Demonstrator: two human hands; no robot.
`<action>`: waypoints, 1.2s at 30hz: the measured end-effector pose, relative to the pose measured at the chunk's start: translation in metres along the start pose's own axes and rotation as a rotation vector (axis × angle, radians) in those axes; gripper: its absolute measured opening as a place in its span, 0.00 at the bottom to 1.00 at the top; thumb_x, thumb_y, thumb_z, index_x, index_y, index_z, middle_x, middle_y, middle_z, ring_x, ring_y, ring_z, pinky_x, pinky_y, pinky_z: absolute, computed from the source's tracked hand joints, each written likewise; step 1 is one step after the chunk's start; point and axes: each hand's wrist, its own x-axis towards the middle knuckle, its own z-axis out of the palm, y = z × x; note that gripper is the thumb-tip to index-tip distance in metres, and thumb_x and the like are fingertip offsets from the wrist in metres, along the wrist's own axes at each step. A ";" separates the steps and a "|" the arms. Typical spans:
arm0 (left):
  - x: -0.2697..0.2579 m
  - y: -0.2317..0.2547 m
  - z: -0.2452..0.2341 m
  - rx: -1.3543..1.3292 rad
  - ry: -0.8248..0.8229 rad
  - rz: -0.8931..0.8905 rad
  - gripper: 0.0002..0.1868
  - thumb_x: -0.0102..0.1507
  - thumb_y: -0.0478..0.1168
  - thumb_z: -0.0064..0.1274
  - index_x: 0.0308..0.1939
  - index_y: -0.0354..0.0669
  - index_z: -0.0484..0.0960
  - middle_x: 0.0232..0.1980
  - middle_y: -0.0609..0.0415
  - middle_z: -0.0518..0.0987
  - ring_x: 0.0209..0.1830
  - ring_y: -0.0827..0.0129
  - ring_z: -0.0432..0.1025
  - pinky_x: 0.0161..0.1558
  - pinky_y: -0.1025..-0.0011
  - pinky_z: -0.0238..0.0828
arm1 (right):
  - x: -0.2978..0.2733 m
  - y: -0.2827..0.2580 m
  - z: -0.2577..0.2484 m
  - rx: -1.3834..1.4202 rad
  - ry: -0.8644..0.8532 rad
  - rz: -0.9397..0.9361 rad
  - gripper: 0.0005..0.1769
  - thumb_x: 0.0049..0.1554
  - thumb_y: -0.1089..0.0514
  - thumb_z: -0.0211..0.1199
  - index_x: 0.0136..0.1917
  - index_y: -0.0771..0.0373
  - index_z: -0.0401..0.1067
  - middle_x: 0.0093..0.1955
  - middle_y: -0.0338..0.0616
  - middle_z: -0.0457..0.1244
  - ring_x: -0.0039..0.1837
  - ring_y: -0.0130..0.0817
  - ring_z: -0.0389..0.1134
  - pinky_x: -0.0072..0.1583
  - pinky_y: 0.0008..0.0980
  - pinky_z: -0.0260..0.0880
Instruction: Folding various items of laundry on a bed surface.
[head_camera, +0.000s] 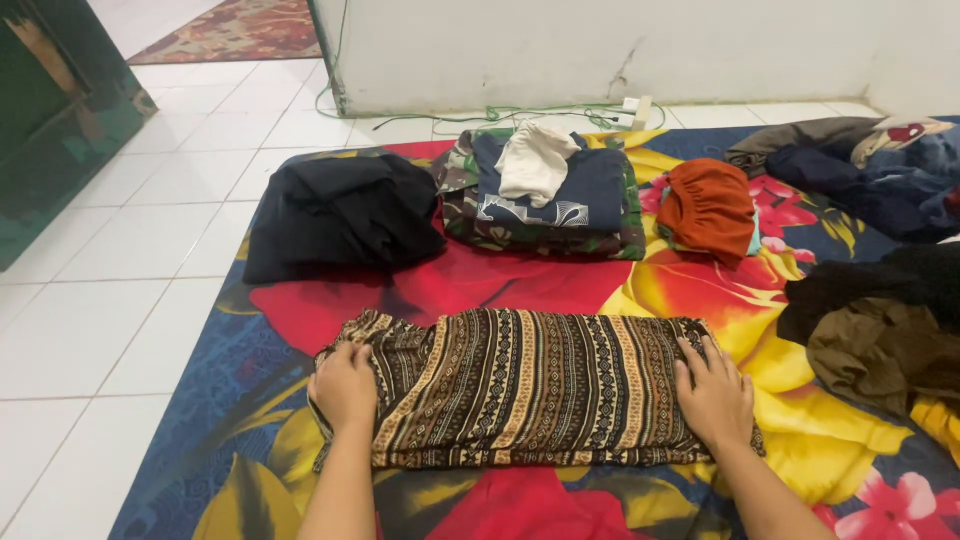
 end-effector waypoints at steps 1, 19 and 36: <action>0.002 0.002 -0.005 -0.053 -0.075 -0.104 0.12 0.67 0.53 0.54 0.42 0.52 0.85 0.46 0.51 0.84 0.53 0.52 0.74 0.61 0.49 0.64 | 0.000 0.003 0.001 0.055 0.001 0.018 0.30 0.62 0.37 0.46 0.76 0.35 0.62 0.81 0.41 0.53 0.81 0.44 0.52 0.77 0.57 0.48; -0.044 0.141 0.028 0.002 -0.328 -0.022 0.32 0.66 0.52 0.53 0.63 0.27 0.67 0.65 0.35 0.69 0.65 0.45 0.64 0.59 0.51 0.68 | -0.008 -0.163 0.000 0.093 0.104 -0.304 0.32 0.59 0.40 0.54 0.74 0.51 0.62 0.75 0.50 0.53 0.80 0.51 0.48 0.76 0.68 0.35; 0.040 0.041 0.127 -1.499 -0.909 -0.933 0.13 0.73 0.41 0.42 0.49 0.34 0.78 0.42 0.46 0.82 0.37 0.64 0.78 0.43 0.64 0.79 | -0.026 -0.183 -0.005 0.089 -0.029 -0.260 0.33 0.60 0.42 0.47 0.78 0.45 0.57 0.80 0.47 0.49 0.81 0.48 0.44 0.77 0.56 0.32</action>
